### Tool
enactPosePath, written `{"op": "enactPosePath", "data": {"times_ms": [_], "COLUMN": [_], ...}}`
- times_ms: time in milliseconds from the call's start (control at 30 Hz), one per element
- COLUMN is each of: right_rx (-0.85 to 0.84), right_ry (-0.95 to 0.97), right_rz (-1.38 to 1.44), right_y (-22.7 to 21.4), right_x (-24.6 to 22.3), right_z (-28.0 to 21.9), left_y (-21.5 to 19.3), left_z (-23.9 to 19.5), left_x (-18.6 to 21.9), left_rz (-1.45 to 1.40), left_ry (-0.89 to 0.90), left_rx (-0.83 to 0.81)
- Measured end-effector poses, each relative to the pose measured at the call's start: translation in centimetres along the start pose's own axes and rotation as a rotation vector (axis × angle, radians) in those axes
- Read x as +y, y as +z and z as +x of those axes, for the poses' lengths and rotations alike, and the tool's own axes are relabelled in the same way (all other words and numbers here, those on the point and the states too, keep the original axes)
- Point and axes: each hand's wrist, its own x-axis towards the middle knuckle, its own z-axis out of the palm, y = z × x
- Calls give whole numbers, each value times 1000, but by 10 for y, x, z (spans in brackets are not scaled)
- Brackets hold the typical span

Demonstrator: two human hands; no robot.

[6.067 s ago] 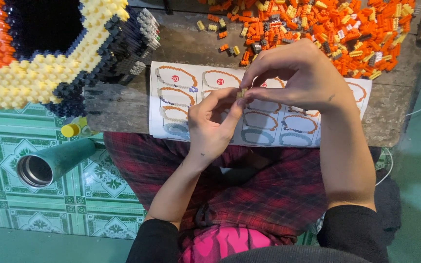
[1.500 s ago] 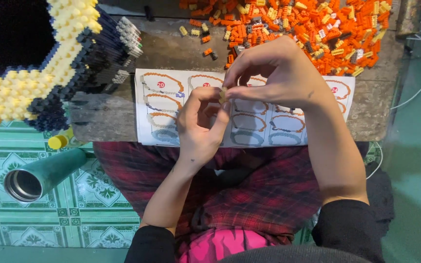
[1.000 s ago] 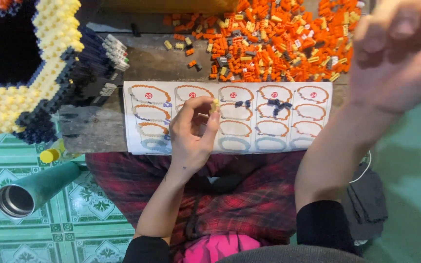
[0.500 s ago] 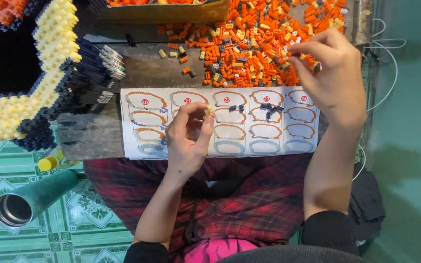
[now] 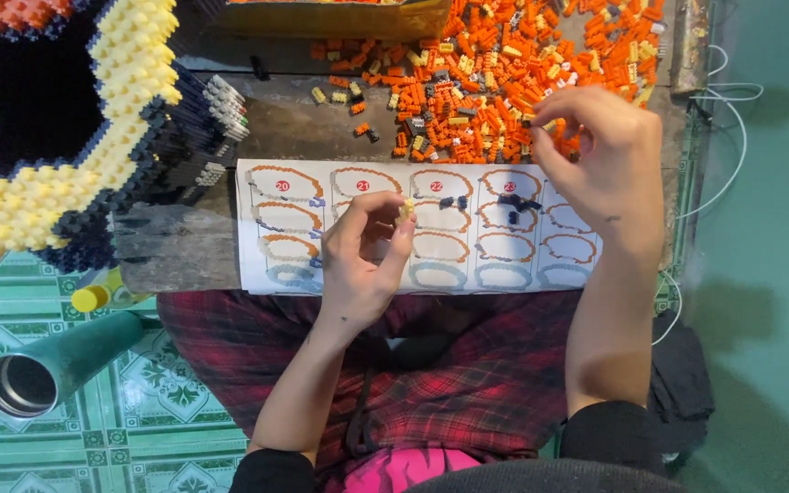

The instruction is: The person sits cross-legged on the floor and assembles small plastic toy pieces by hand, following a printed instruction sheet. They pick up individual pieces from a pile and connect them to form small sub-assemblies.

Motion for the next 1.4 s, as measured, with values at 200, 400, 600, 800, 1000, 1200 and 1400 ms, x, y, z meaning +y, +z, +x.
{"op": "enactPosePath", "data": {"times_ms": [200,400,600,800,1000,1200,1400], "right_rx": [236,88,344,348,261,272,283], "right_ry": [-23,-75,-288,-195,-46,9,11], "right_rz": [408,474,506,549,636,637,703], "right_y": [26,19,36,52,57,58,64], "right_x": [-39,-90,-109,-100,-82,-81,-79], "right_z": [-30,-39,-49,-52,-47,-43,-40], "left_y": [0,-3,-4,-7,-10,-4,-4], "left_z": [0,-2,1,4,6,7,7], "left_x": [-16,-15,-17,-18,-18,4,-1], "left_rz": [-156,-216,-294,-303,-232,-220,-256], "left_ry": [87,100,143,164,199,181,150], "left_rx": [-20,-76,-121,-158,-163,-114,-124]}}
